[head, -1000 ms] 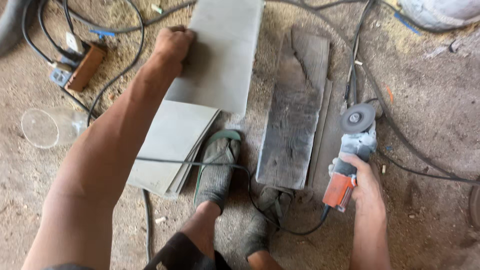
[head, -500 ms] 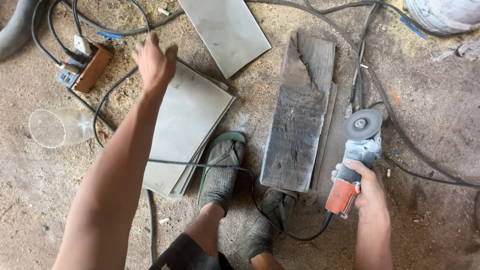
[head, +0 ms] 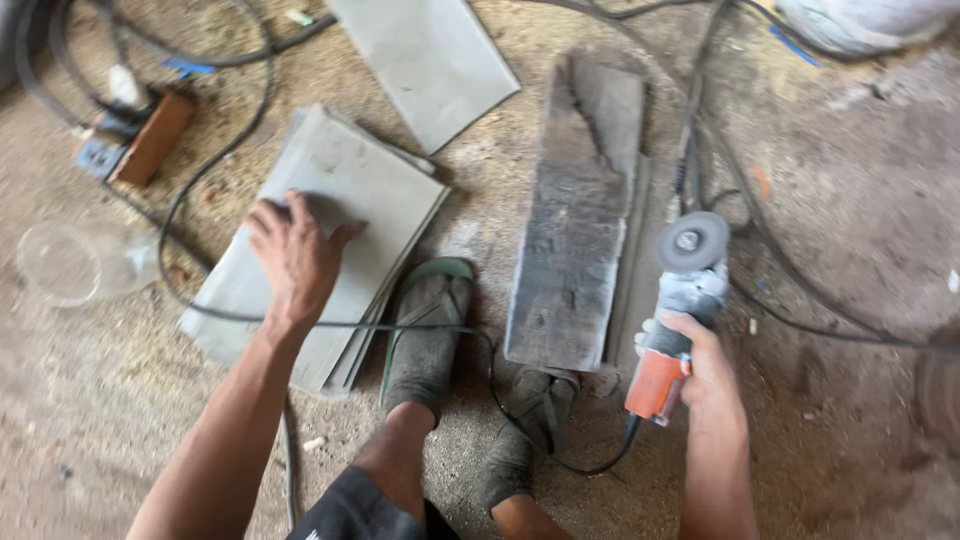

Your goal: The person uses an angle grinder to cut several rectangular tiles one at a time. They place each tile on a wooden block, guide the grinder along the edge, and then move the cut piece aside. The process is repeated for multiple tiles.

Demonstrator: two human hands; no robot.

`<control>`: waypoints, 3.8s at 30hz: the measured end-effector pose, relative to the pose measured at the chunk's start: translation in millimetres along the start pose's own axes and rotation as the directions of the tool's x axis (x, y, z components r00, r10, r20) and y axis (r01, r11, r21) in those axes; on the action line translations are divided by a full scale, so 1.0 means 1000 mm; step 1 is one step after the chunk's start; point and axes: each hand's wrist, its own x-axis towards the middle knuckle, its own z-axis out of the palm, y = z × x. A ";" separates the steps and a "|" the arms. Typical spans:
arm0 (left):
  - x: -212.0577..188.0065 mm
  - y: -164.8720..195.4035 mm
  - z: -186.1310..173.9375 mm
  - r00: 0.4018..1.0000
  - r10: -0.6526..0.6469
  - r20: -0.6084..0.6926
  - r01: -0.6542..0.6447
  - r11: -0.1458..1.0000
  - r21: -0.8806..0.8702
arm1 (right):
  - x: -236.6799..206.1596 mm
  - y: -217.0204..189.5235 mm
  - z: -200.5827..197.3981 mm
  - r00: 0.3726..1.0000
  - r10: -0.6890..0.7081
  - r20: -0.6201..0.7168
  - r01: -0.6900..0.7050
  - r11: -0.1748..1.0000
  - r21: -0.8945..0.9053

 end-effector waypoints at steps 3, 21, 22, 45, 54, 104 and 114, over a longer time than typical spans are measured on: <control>0.003 0.006 0.001 0.996 0.055 -0.064 -0.050 0.996 0.077 | -0.001 -0.003 -0.003 0.999 -0.041 -0.021 0.041 0.999 0.019; -0.039 0.033 0.018 0.993 0.071 0.094 -0.082 0.989 0.123 | -0.016 -0.016 -0.019 0.993 -0.095 -0.072 0.093 0.995 -0.024; -0.042 0.037 0.016 0.991 0.068 0.112 -0.083 0.988 0.133 | -0.016 -0.016 -0.018 0.992 -0.100 -0.074 0.098 0.995 -0.031; 0.099 0.243 0.014 0.949 0.089 0.303 0.298 0.065 -0.952 | -0.045 -0.015 -0.005 0.988 -0.149 -0.036 0.146 0.985 -0.090; 0.036 0.258 0.105 0.835 0.204 0.511 0.305 0.601 -0.738 | -0.056 0.002 -0.011 0.988 -0.147 -0.051 0.126 0.948 -0.292; -0.007 0.272 0.106 0.754 0.399 0.522 -0.224 0.903 -0.367 | -0.068 0.037 -0.011 0.983 -0.072 -0.168 -0.016 0.882 -0.471; -0.008 0.274 0.105 0.750 0.392 0.533 -0.248 0.914 -0.322 | -0.062 0.036 -0.010 0.985 -0.057 -0.161 -0.034 0.857 -0.514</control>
